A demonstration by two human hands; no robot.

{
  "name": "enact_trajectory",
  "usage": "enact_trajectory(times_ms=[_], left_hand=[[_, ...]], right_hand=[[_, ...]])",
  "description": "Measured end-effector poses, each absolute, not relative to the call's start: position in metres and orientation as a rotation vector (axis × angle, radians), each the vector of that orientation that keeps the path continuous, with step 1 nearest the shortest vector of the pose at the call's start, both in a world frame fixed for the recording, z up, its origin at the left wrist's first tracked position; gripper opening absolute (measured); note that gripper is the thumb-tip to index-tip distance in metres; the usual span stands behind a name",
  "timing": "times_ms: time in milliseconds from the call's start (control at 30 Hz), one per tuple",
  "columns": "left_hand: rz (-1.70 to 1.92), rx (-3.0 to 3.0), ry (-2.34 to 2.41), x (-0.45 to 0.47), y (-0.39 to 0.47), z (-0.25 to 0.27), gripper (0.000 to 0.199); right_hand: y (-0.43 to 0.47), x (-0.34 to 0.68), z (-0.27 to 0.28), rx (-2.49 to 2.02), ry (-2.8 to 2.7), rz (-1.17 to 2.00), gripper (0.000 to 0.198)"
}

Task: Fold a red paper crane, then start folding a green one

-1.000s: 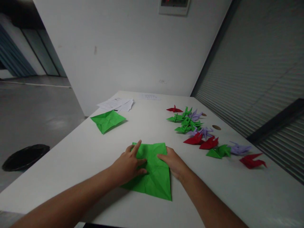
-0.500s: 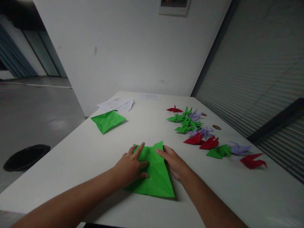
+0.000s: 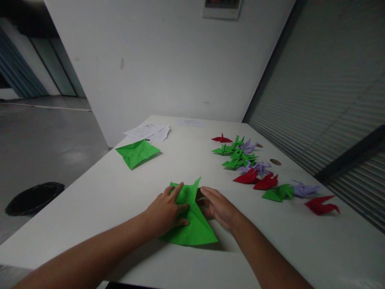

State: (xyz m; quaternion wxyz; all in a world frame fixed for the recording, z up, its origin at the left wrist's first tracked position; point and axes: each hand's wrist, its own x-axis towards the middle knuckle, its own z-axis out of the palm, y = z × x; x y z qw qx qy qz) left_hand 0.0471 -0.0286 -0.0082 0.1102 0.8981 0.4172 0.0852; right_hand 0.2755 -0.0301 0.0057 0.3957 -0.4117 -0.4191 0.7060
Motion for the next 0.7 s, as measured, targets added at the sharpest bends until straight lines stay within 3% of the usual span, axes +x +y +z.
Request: enact_trajectory(times_ms=[100, 233, 400, 567, 700], left_hand=[[0.230, 2.647, 1.223, 0.047, -0.028, -0.007, 0.054], [0.246, 2.655, 1.194, 0.045, -0.028, -0.008, 0.050], [0.281, 2.675, 1.147, 0.044, -0.027, -0.007, 0.037], [0.401, 2.629, 1.130, 0.042, -0.027, -0.004, 0.054], [0.468, 2.582, 1.132, 0.035, -0.021, -0.009, 0.028]], right_hand=[[-0.030, 0.278, 0.007, -1.076, -1.199, 1.762, 0.024], [-0.028, 0.284, 0.010, -1.073, -1.581, 1.631, 0.020], [-0.029, 0.286, 0.016, -0.908, -2.011, 1.389, 0.030], [-0.033, 0.282, 0.016, -0.877, -2.153, 1.237, 0.039], [-0.031, 0.282, 0.008, -0.872, -2.219, 1.142, 0.037]])
